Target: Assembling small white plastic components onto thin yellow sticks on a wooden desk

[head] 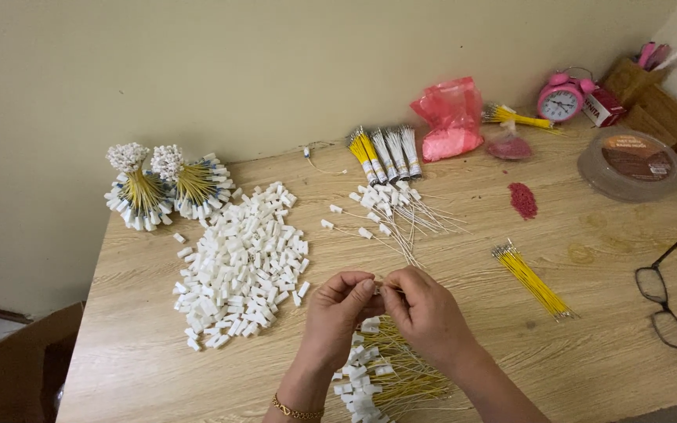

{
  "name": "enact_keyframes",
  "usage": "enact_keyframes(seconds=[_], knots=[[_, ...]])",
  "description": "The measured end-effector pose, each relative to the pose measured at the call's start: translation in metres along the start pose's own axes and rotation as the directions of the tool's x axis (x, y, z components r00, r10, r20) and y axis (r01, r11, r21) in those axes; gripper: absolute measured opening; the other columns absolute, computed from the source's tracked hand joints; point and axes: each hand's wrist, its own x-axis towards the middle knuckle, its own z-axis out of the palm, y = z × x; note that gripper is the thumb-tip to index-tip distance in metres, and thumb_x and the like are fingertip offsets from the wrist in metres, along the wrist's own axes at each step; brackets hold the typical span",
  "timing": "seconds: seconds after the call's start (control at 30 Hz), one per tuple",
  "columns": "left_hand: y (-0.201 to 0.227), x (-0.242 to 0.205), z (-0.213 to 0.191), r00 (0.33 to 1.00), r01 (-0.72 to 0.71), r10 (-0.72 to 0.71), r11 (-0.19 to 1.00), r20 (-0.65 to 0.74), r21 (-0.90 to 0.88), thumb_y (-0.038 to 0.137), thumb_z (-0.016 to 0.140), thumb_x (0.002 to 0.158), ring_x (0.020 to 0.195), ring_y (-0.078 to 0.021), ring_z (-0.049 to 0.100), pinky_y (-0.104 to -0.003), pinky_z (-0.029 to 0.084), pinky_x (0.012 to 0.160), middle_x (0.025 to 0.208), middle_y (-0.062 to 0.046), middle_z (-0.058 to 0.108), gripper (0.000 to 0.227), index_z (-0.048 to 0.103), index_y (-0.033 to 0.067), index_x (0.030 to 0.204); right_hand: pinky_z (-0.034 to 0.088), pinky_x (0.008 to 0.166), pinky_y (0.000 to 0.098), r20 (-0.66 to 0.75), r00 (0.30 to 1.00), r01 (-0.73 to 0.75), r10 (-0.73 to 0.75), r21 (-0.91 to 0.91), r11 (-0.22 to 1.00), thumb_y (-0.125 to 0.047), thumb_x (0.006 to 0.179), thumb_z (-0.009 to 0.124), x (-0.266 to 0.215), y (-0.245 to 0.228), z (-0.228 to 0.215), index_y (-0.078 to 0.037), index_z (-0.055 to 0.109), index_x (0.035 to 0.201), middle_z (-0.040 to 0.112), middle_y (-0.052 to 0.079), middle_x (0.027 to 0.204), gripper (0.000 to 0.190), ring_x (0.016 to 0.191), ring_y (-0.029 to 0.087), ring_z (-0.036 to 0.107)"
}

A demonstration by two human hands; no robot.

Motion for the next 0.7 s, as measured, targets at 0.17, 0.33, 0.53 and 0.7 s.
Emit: enact_keyframes(seconds=[0.17,0.33,0.53,0.7], knots=[[-0.012,0.005,-0.007,1.000,-0.030,0.030,0.999,0.005,0.022,0.003,0.070,0.083,0.069,-0.0257,0.070,-0.038,0.061,0.071,0.080,-0.016,0.071,0.009,0.067,-0.0003,0.091,0.046,0.069,0.0398,-0.061,0.985,0.151,-0.164,-0.176,0.973,-0.024,0.092,0.052,0.000,0.019,0.017,-0.011,0.057,0.092,0.062,0.007,0.085,0.015,0.080,0.026,0.061],[0.035,-0.008,0.018,0.979,0.200,-0.169,0.918,-0.117,0.341,-0.001,0.063,0.090,0.077,-0.0275,0.069,-0.035,0.063,0.077,0.086,-0.021,0.071,0.010,0.068,-0.0073,0.095,0.052,0.064,0.0353,0.060,0.993,-0.096,0.102,-0.105,0.990,-0.030,0.093,0.051,0.002,0.022,0.022,-0.012,0.062,0.103,0.068,0.005,0.092,0.023,0.078,0.020,0.065],[0.026,0.071,-0.021,0.939,-0.234,0.292,0.164,0.180,0.958,0.027,0.061,0.090,0.088,-0.0231,0.068,-0.037,0.054,0.075,0.113,-0.010,0.067,0.028,0.069,0.0094,0.110,0.046,0.074,0.0391,0.055,0.997,0.050,-0.045,-0.082,0.995,-0.025,0.094,0.053,0.003,0.091,0.063,-0.010,0.063,0.100,0.065,0.009,0.091,0.019,0.087,0.027,0.062],[-0.016,0.162,-0.050,0.853,-0.421,0.226,-0.238,0.471,0.875,0.015,0.060,0.086,0.095,-0.0342,0.062,-0.046,0.049,0.082,0.107,-0.012,0.068,0.024,0.070,0.0092,0.107,0.053,0.072,0.0345,0.195,0.964,-0.147,0.179,-0.165,0.975,-0.024,0.096,0.048,0.004,0.092,0.064,-0.012,0.066,0.100,0.067,0.006,0.099,0.023,0.087,0.021,0.064]])
